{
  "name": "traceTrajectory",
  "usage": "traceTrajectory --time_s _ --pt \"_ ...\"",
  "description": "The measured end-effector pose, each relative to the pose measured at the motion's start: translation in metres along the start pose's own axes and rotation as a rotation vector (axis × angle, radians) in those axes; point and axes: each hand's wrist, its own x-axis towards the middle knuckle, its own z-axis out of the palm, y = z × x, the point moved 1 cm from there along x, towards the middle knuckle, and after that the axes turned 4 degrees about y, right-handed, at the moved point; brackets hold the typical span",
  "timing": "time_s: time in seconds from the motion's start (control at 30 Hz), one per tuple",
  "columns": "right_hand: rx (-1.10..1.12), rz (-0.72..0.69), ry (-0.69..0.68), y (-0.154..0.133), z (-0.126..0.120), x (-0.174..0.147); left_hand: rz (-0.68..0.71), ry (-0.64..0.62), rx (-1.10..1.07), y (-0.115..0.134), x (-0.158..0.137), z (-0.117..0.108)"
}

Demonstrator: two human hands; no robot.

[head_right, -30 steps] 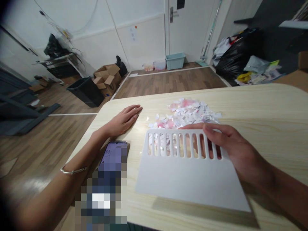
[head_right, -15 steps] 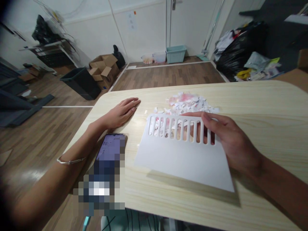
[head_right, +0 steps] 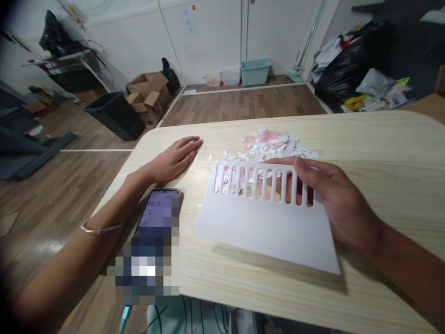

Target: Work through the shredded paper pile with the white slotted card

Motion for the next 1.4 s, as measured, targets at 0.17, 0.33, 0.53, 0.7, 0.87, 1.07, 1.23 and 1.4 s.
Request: traceTrajectory --time_s 0.17,0.33,0.53,0.7,0.87,1.07,1.23,1.4 --pt "0.046 0.135 0.028 -0.003 0.005 -0.003 -0.008 0.028 0.024 0.002 0.000 0.005" --pt "0.015 0.115 0.057 -0.003 0.010 -0.005 -0.001 0.056 0.022 0.002 0.000 0.009" --pt "-0.030 0.135 0.025 0.005 0.000 -0.007 0.013 0.043 0.013 -0.001 0.001 0.007" --pt "0.030 0.107 0.075 0.016 -0.008 -0.003 0.022 0.026 0.014 -0.002 0.001 0.006" --pt "0.052 0.063 0.003 0.010 -0.008 0.000 -0.003 0.018 0.007 0.001 0.001 0.004" --pt "0.035 0.026 0.027 -0.003 0.004 0.000 -0.007 0.040 -0.007 0.000 -0.001 0.004" --pt "0.046 0.039 0.023 -0.001 0.005 0.000 -0.019 0.038 -0.010 0.002 -0.001 0.004" --pt "0.045 0.049 0.008 -0.002 0.003 -0.003 -0.015 0.037 -0.003 0.001 0.000 0.004"
